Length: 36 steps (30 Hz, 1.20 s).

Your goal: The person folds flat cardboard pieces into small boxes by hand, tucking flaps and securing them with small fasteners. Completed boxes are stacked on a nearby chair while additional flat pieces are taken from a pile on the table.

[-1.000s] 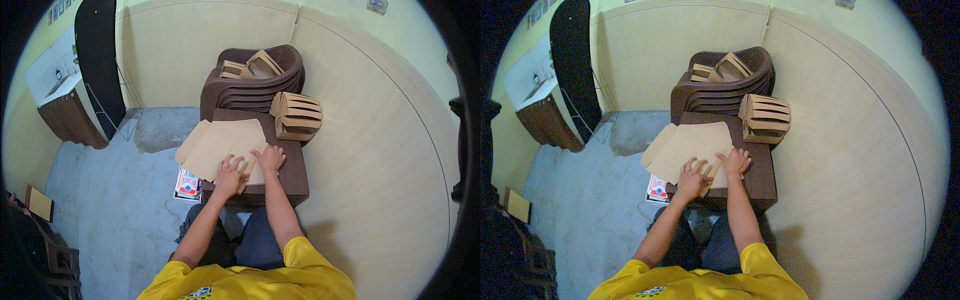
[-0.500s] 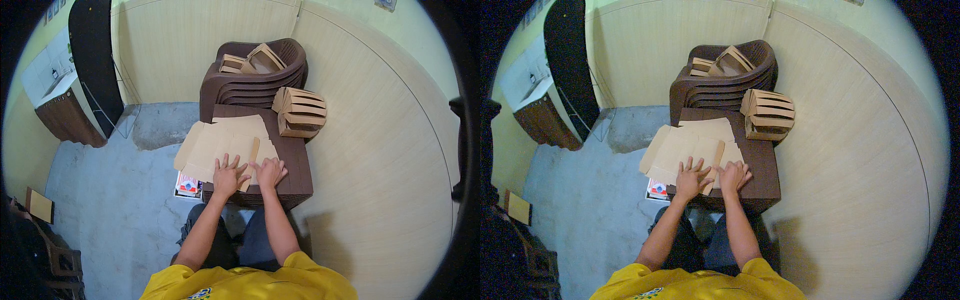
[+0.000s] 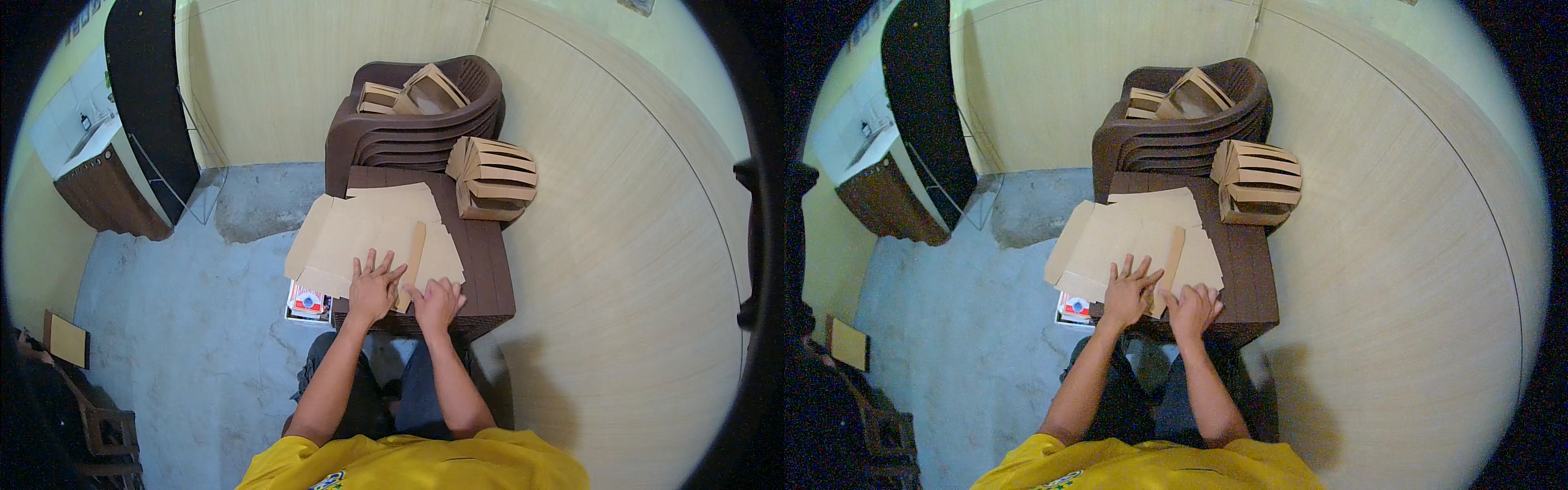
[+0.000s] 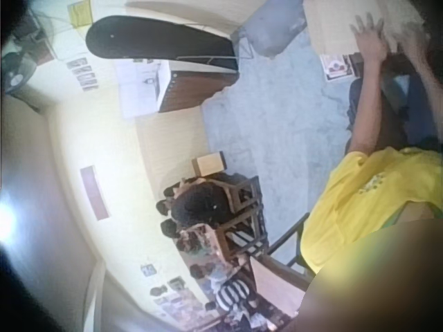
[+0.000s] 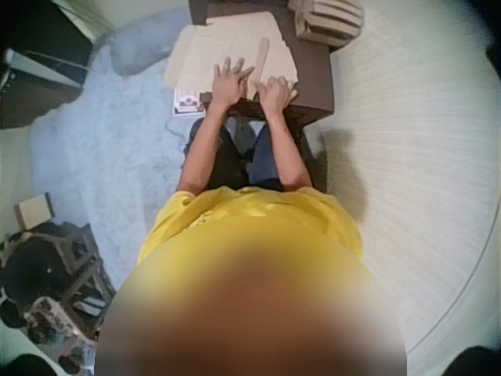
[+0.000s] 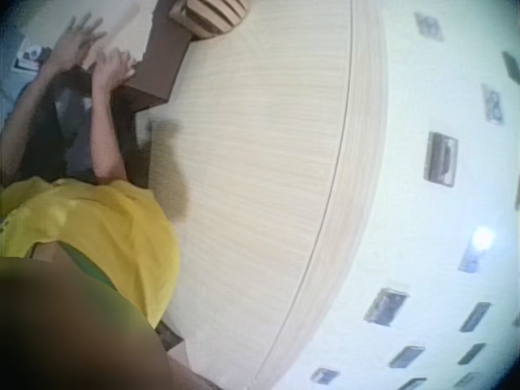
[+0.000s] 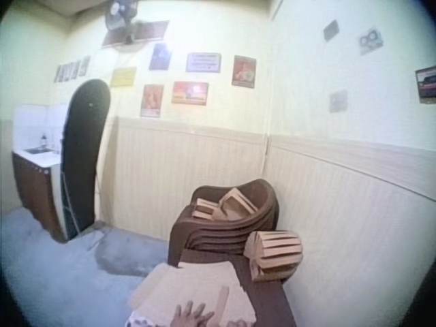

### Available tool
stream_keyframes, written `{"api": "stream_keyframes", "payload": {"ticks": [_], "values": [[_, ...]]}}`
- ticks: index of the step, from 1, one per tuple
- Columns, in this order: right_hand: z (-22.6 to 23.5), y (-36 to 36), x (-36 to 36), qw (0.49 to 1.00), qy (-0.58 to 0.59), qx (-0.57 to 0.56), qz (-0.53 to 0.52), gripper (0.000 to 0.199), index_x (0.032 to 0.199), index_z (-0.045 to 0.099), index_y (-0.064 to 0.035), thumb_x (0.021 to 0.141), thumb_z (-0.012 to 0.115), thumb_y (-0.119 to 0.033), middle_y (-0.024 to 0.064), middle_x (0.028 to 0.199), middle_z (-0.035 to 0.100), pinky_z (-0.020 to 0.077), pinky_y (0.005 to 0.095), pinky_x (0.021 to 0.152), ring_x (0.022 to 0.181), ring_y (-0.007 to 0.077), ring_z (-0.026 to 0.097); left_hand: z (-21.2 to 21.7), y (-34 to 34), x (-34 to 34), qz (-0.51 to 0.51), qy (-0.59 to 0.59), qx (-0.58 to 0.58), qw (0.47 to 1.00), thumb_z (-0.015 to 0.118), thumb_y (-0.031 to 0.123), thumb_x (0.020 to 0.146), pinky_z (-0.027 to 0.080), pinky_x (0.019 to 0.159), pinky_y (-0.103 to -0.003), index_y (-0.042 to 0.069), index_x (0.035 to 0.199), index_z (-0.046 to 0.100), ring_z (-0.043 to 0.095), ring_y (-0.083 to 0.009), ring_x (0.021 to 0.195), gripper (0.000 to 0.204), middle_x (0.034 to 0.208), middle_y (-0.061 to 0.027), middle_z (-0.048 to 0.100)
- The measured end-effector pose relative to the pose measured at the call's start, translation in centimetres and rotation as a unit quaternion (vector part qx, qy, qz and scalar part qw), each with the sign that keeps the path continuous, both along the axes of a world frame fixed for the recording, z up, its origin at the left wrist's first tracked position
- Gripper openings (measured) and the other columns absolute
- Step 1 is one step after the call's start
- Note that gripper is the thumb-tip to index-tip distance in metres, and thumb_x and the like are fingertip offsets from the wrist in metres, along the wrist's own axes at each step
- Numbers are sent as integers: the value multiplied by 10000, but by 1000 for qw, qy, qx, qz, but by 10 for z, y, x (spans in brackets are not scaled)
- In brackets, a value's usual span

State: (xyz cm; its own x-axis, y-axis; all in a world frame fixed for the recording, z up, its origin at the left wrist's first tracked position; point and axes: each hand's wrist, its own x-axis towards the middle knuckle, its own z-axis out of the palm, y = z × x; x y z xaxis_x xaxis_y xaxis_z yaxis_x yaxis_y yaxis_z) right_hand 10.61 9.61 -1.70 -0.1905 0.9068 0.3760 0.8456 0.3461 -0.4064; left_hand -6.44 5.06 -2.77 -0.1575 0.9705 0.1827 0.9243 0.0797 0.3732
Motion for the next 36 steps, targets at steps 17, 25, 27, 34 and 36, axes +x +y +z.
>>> {"api": "stream_keyframes", "payload": {"ticks": [17,25,27,34,36], "values": [[16,153,3,959,225,-164,52,525,1063,781,-17,980,700,-529,194,1122,749,585,496,852,1015,420,724,22,0,-28,-68,-173,-88,979,591,590,975,4,1272,-762,334,1214,852,167,-466,1655,437,1731,-87,421],[36,92,5,978,-54,-161,123,582,1298,762,-47,830,865,-378,178,1129,780,590,465,947,1084,352,751,41,1,2,8,-26,-20,999,805,451,877,209,1254,-738,90,1118,759,526,-358,1344,436,1294,-121,655],[44,85,4,973,-69,-194,102,545,1260,772,-44,828,864,-362,190,1121,785,591,463,942,1082,358,756,38,-3,7,18,-19,14,1000,783,473,884,215,1269,-713,99,1290,703,499,-366,1412,558,1360,-144,633],[47,62,6,979,-29,-176,94,361,1137,758,-10,839,841,-196,218,1153,770,565,493,987,1127,411,715,-8,-2,24,20,74,122,990,649,473,958,212,1305,-638,101,1558,545,362,-351,1593,714,1621,-168,504],[35,47,6,988,-23,-97,117,323,1157,758,0,874,791,-152,227,1210,753,544,493,1034,1187,401,681,-9,0,23,15,66,88,994,632,453,970,214,1300,-649,97,1582,526,369,-337,1593,716,1648,-153,489]]}}
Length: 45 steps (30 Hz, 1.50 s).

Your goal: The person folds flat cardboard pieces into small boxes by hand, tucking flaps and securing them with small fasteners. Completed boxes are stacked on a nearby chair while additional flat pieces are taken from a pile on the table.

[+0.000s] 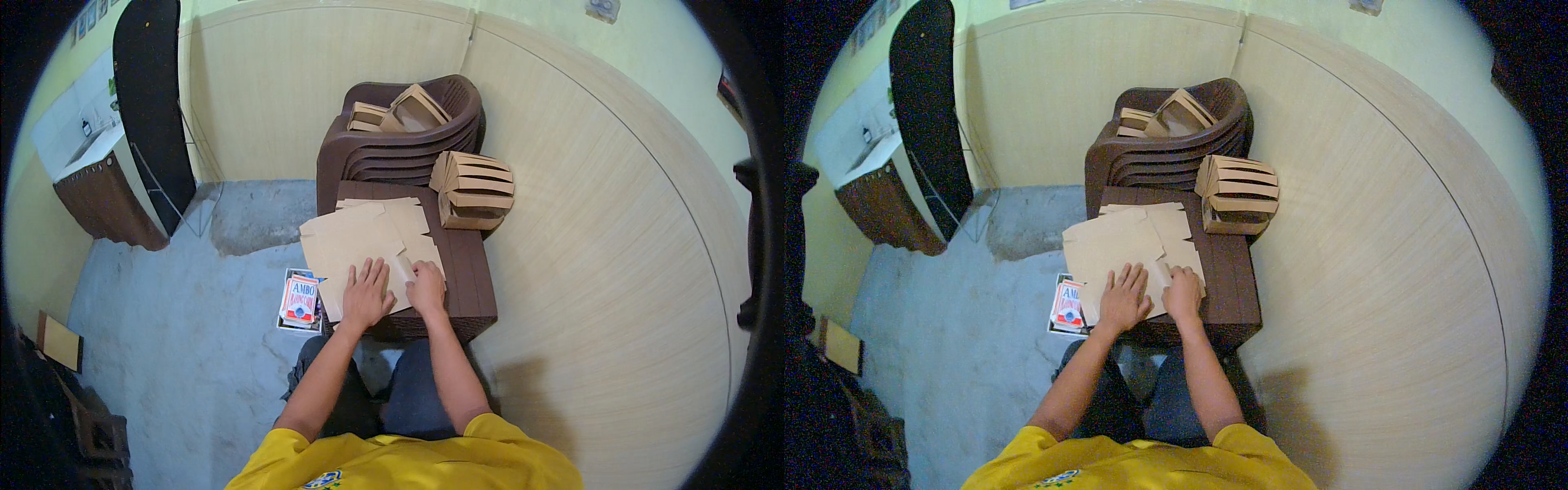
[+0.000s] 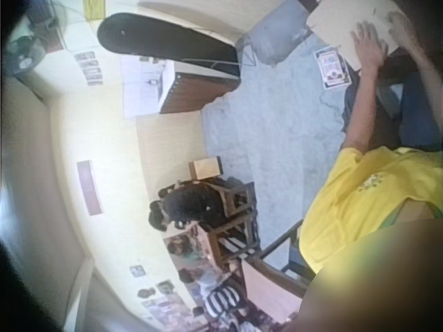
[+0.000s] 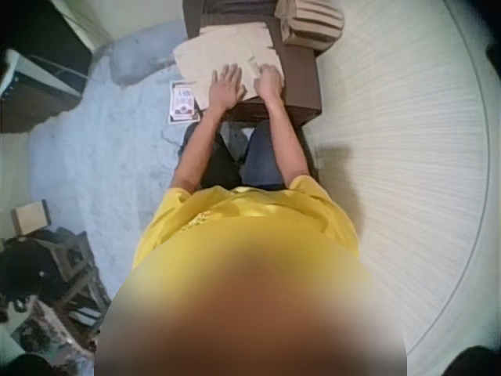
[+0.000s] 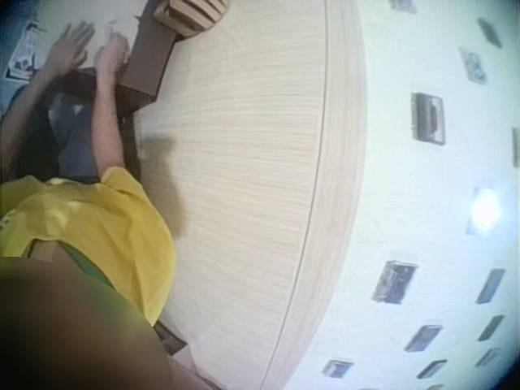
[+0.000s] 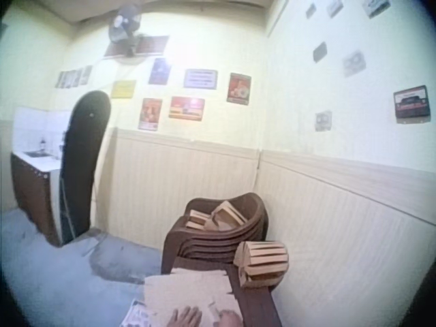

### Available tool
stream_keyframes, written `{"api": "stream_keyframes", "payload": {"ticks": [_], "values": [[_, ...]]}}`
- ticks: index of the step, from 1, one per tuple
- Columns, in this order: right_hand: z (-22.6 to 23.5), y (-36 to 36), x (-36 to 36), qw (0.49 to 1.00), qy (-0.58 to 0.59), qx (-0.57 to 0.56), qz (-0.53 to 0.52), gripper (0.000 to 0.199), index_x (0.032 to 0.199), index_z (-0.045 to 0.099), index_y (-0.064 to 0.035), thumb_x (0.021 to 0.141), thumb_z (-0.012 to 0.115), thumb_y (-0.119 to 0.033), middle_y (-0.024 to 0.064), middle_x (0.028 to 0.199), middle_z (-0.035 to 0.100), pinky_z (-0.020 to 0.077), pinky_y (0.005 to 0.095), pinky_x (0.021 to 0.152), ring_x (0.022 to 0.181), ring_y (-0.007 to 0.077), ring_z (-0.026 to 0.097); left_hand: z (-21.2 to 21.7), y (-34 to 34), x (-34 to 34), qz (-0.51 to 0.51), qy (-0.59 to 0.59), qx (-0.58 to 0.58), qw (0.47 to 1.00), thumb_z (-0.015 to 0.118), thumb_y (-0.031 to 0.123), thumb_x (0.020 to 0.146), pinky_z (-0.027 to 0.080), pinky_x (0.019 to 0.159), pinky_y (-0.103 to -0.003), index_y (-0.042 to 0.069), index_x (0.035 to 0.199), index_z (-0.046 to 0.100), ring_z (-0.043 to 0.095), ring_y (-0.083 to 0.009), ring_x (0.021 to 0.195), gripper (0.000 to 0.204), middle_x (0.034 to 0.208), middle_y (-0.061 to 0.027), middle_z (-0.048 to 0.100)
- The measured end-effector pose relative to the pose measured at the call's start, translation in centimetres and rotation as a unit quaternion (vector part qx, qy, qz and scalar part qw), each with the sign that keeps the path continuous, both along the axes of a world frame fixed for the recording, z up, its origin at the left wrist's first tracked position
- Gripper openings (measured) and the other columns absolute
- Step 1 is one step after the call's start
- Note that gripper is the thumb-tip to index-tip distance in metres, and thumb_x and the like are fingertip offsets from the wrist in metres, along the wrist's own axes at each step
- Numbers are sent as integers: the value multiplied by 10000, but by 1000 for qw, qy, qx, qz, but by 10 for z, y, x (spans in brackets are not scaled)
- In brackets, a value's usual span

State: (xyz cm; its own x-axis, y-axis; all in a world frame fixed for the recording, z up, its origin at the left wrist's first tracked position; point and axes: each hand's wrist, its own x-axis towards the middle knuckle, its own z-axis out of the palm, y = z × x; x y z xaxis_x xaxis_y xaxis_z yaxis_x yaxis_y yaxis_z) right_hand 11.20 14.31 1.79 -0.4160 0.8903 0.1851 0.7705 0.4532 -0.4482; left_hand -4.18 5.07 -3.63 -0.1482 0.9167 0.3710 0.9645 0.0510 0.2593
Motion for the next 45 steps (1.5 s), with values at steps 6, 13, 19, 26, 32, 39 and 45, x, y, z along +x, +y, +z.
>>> {"api": "stream_keyframes", "payload": {"ticks": [6,13,19,26,32,39,45], "values": [[-38,-34,0,979,80,166,93,374,1286,710,17,929,699,-95,189,1376,674,498,509,1084,1271,397,620,27,20,-8,-5,-60,-49,997,624,422,978,257,1282,-657,152,1594,538,417,-324,1553,677,1626,-98,521],[-22,-79,19,982,-100,107,121,916,1611,393,95,1054,522,-620,254,1707,378,207,591,1308,1610,379,314,22,26,-9,-25,-42,-50,998,559,439,1067,248,1294,-643,270,1564,590,406,-315,1552,526,1624,-68,521],[-6,-83,20,980,-153,58,112,1151,1690,172,83,1006,432,-805,234,1763,279,61,680,1306,1661,363,212,12,31,-11,-31,-18,-52,998,548,476,1073,245,1311,-605,174,1570,576,382,-319,1572,582,1646,-69,503],[1,-4,-26,987,-128,-52,84,1089,1698,214,43,1027,392,-796,222,1773,252,31,665,1314,1657,356,224,4,33,-14,-40,-12,-50,998,576,404,1057,276,1312,-553,92,1569,552,408,-346,1556,600,1661,-91,492],[2,-23,22,999,27,38,21,783,1561,483,11,987,730,-460,162,1278,762,433,541,1112,1308,375,592,13,37,-18,-22,-121,-18,992,560,332,1063,288,1300,-563,170,1587,542,419,-346,1551,548,1625,-108,530],[-27,-52,36,982,172,-17,-77,442,1268,695,-22,869,818,-167,145,1061,728,557,476,894,977,349,697,23,26,-2,-58,43,-90,993,554,382,1034,149,1196,-861,463,1567,537,351,-504,1564,539,1673,-208,428],[-38,-61,18,928,360,1,-91,468,1281,680,9,839,832,-22,164,1068,743,601,383,770,841,232,734,26,23,3,-49,32,-88,994,519,436,1053,106,1183,-882,497,1530,571,283,-503,1592,483,1664,-208,412]]}}
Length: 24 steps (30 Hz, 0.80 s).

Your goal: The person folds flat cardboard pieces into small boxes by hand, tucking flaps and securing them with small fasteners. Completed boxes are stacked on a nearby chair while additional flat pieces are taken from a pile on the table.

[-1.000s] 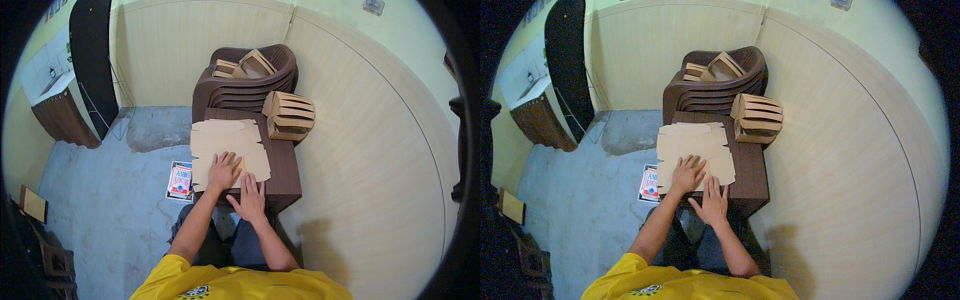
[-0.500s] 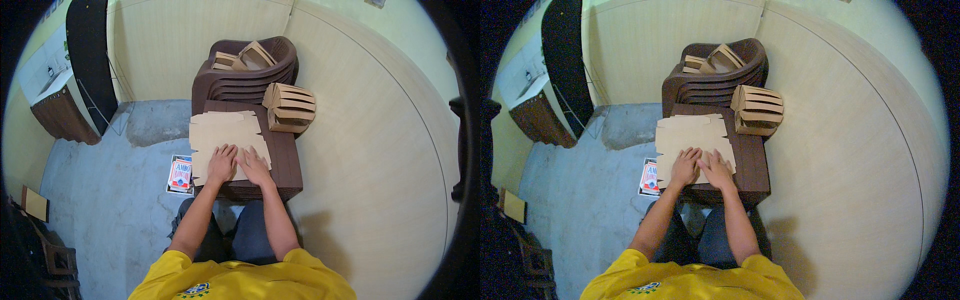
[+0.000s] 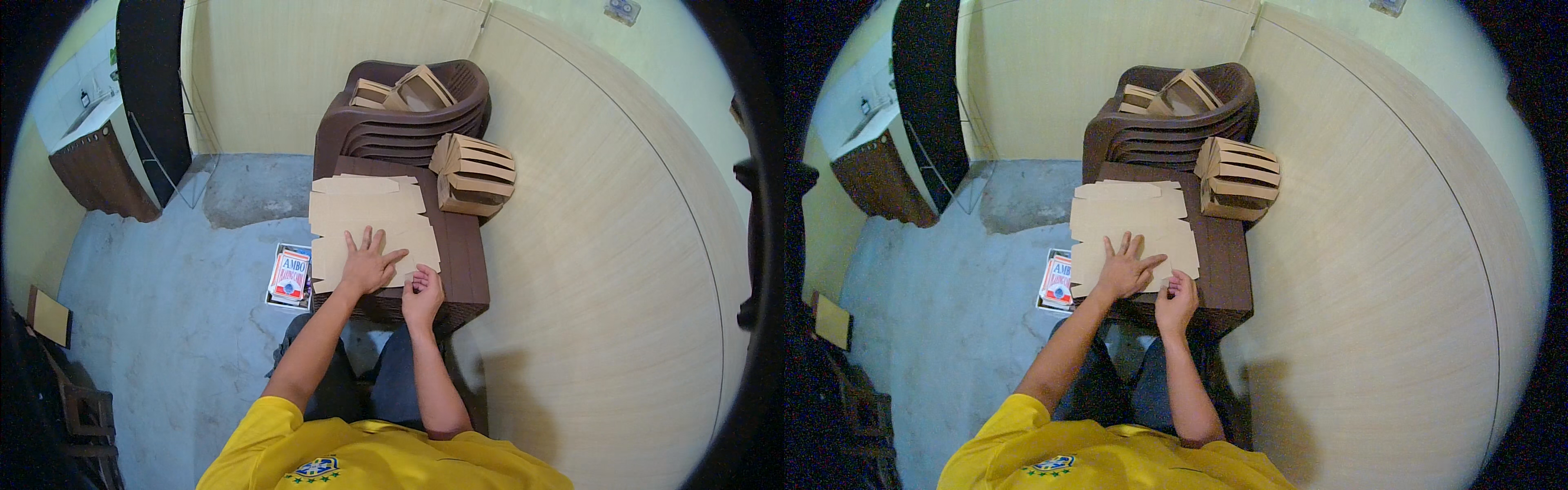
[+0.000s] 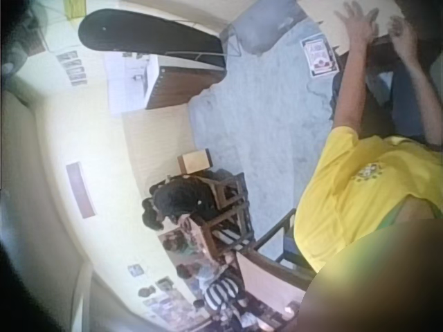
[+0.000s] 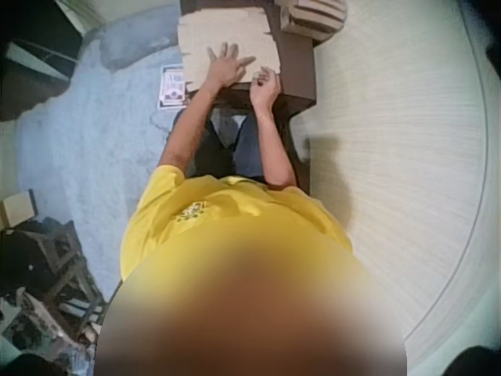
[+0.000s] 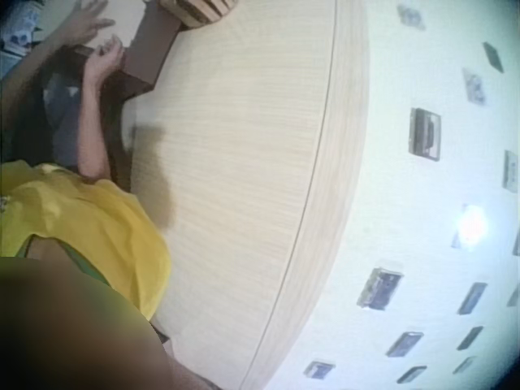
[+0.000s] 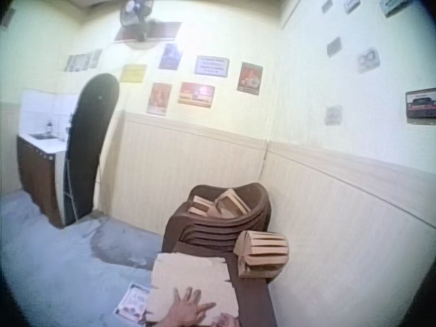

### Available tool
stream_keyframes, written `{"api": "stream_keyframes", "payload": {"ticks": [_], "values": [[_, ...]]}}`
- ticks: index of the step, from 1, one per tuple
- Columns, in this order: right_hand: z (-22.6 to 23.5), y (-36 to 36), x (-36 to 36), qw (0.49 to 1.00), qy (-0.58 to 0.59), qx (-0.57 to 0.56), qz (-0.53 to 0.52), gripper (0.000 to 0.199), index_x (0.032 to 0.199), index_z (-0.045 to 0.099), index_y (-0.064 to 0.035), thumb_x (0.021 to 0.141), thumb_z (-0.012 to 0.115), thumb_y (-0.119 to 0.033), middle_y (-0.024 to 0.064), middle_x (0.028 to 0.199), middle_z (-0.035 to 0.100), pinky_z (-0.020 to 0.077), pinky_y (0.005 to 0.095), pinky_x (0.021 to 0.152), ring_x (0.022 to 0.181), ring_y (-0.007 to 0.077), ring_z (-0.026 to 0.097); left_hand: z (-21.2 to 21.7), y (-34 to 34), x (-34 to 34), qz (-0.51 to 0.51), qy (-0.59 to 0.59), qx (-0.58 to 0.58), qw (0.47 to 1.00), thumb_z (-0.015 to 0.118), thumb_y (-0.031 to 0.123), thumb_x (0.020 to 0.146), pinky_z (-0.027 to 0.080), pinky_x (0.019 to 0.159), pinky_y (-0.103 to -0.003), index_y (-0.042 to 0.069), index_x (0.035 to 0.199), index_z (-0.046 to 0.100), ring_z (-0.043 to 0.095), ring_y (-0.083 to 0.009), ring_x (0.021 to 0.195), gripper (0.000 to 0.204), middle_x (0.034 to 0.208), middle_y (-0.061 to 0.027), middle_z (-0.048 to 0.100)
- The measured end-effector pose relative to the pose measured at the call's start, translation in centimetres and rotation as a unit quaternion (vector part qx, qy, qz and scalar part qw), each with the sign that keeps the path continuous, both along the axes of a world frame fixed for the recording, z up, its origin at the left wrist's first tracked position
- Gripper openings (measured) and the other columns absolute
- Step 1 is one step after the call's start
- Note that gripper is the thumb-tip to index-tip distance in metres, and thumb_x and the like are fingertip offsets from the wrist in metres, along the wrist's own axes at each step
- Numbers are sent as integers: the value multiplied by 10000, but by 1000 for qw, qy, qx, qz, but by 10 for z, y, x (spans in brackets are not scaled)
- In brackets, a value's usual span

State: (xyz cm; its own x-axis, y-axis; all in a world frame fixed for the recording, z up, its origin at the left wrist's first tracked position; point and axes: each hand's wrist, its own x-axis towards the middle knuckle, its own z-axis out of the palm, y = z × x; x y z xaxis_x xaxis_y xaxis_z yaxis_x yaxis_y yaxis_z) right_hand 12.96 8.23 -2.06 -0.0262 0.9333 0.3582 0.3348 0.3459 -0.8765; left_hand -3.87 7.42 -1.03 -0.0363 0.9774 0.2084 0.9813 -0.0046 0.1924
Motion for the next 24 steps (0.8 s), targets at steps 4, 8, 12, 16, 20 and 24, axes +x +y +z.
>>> {"api": "stream_keyframes", "payload": {"ticks": [4,8,12,16,20,24], "values": [[-2,-11,-6,991,-88,89,48,518,1360,633,-20,861,773,-28,154,1048,748,582,448,874,946,300,732,-8,3,-3,7,-19,26,999,495,527,1063,96,1197,-866,503,1526,581,282,-485,1597,472,1671,-200,410],[-3,-19,3,962,-178,181,103,564,1414,591,-36,868,732,-45,144,1047,758,525,516,991,1042,372,702,-10,6,-7,-2,-36,-2,999,496,661,1030,52,1203,-861,528,1556,539,254,-494,1611,544,1708,-213,368],[-8,-12,9,990,-35,109,79,474,1335,636,-19,893,799,-74,130,1033,761,576,405,824,893,254,726,-4,3,-13,-24,-11,-56,998,471,778,984,0,1206,-852,548,1594,478,186,-503,1636,651,1758,-222,293],[-6,3,16,996,-77,-40,31,402,1216,680,-21,892,874,-158,121,986,754,569,343,714,850,220,727,0,1,-14,-29,-11,-71,997,519,725,999,19,1227,-831,543,1612,451,143,-464,1657,643,1775,-196,266],[3,10,14,978,-197,-51,50,418,1158,649,-21,861,903,-168,113,822,738,567,360,696,683,222,729,-3,0,-13,-36,9,-54,998,491,670,1039,13,1223,-835,536,1640,402,122,-473,1658,622,1783,-199,244],[6,21,4,971,-19,-222,82,361,1142,592,-35,884,844,-49,128,791,726,560,331,612,622,213,711,-7,0,-11,-35,15,-58,998,461,609,1075,0,1216,-844,515,1662,370,108,-481,1659,601,1788,-201,228]]}}
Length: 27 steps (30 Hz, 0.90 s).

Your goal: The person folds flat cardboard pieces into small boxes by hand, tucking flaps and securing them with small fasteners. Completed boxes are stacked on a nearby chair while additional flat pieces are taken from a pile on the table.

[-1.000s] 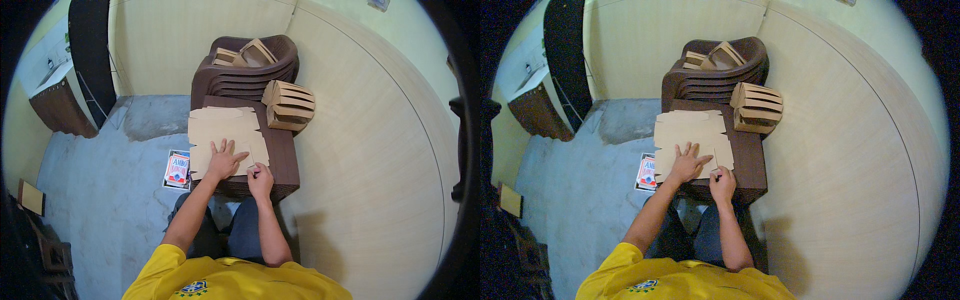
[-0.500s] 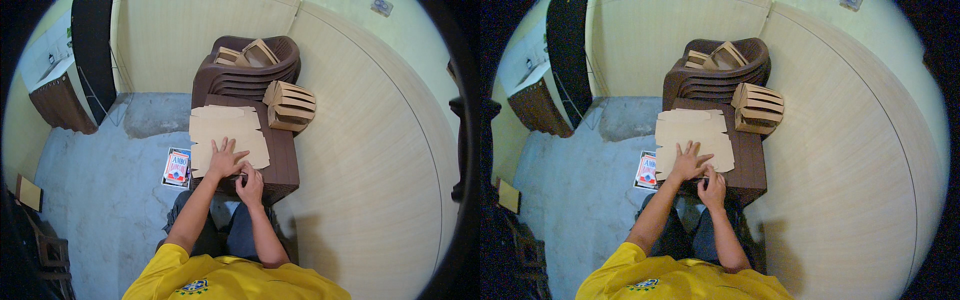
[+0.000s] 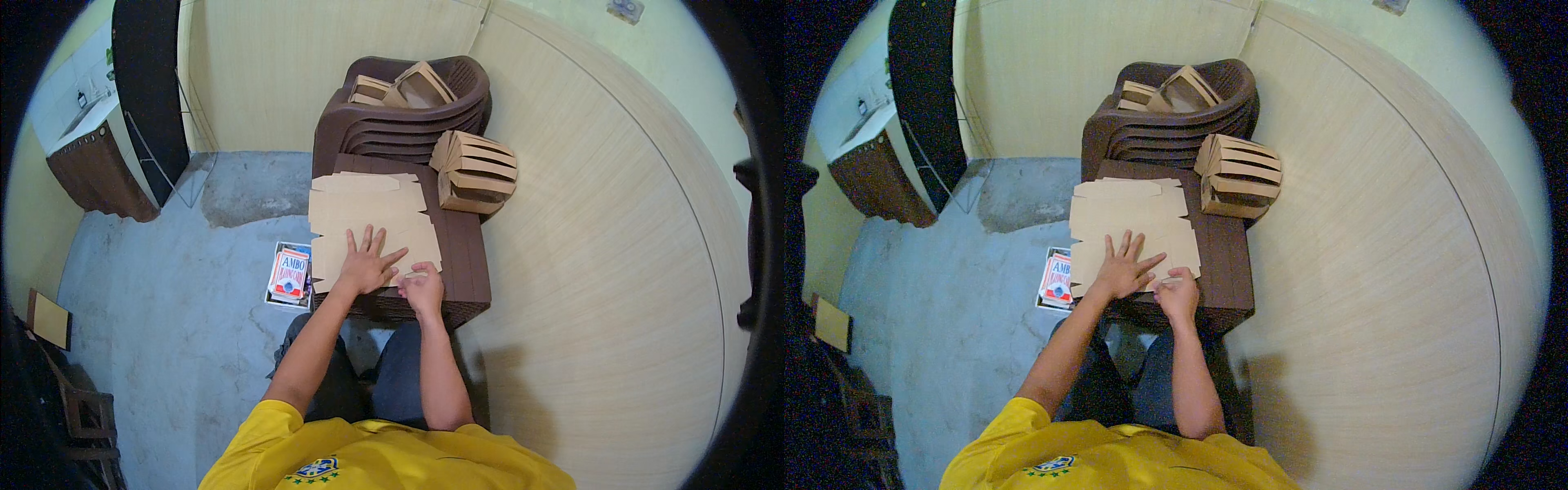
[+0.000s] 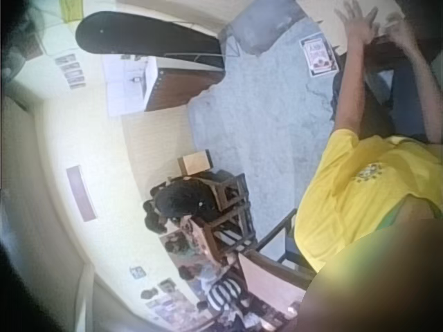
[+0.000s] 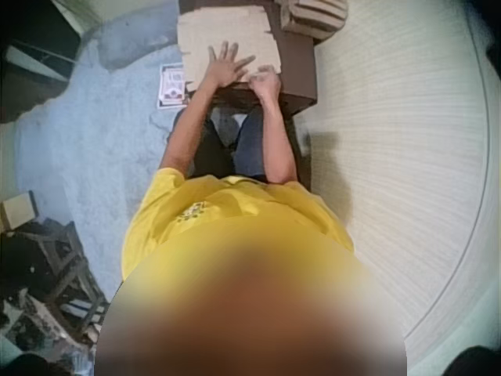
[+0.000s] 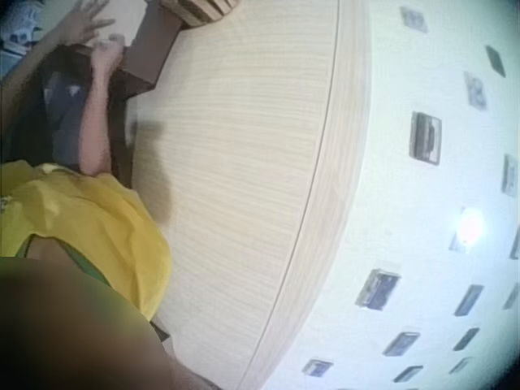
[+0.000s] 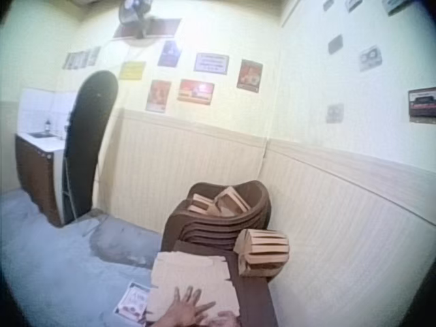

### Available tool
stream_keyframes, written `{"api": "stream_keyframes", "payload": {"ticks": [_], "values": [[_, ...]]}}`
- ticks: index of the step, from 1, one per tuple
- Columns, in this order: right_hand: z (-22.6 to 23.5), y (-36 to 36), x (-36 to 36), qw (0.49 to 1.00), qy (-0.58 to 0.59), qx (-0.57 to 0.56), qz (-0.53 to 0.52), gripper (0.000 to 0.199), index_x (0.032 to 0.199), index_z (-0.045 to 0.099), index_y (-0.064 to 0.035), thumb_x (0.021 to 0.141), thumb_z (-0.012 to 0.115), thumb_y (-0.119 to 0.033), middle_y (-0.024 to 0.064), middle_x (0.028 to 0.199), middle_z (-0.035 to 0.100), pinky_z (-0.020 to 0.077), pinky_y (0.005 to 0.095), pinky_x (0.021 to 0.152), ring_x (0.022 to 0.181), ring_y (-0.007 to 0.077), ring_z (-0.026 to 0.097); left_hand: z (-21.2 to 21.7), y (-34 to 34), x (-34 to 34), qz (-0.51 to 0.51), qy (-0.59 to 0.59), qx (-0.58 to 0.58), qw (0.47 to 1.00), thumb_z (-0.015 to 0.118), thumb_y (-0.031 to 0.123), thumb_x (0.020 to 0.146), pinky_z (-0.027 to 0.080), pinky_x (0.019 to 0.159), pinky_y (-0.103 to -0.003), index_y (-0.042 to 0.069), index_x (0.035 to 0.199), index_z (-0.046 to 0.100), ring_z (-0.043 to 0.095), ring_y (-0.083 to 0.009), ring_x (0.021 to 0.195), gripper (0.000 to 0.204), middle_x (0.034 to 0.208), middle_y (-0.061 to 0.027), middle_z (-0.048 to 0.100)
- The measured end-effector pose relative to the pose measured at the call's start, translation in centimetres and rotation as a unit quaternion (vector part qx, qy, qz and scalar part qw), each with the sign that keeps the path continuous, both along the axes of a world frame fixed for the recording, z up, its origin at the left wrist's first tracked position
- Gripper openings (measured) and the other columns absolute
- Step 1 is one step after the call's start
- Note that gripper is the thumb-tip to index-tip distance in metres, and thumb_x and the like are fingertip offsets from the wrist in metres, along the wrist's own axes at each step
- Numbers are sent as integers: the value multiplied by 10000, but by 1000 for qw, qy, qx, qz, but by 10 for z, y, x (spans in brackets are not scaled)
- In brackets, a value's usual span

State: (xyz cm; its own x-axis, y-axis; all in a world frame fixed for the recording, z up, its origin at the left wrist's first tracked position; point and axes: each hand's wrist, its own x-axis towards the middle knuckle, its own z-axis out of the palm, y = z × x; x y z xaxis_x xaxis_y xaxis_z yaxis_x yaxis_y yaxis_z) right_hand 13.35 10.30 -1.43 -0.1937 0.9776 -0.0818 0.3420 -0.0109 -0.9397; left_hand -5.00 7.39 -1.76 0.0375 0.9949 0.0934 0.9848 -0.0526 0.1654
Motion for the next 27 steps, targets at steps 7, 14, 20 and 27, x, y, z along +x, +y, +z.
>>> {"api": "stream_keyframes", "payload": {"ticks": [7,14,20,27], "values": [[-13,10,-6,979,176,-97,-17,309,1094,549,-63,903,743,83,95,759,676,519,300,499,602,181,676,1,0,1,-5,-1,7,1000,470,588,1076,-7,1219,-839,505,1665,370,84,-479,1663,603,1798,-196,203],[10,9,-3,982,117,-147,-13,190,1061,541,-23,990,717,-34,100,735,653,484,306,465,578,197,666,11,-7,-1,-8,-14,4,1000,498,586,1055,11,1256,-796,496,1655,397,132,-441,1665,615,1781,-174,265],[32,48,17,957,-229,170,-46,344,982,762,-20,934,803,-358,180,923,787,603,463,729,822,330,771,20,-1,-6,82,-176,35,980,600,470,1030,328,1186,-613,261,1518,597,471,-336,1439,531,1485,-102,583],[26,57,-47,902,-388,186,18,456,1100,761,29,883,813,-369,246,1238,709,552,512,1010,1200,429,660,11,8,7,106,-112,153,976,652,234,999,444,1027,-465,134,1361,687,577,-301,1241,376,1255,-76,656]]}}
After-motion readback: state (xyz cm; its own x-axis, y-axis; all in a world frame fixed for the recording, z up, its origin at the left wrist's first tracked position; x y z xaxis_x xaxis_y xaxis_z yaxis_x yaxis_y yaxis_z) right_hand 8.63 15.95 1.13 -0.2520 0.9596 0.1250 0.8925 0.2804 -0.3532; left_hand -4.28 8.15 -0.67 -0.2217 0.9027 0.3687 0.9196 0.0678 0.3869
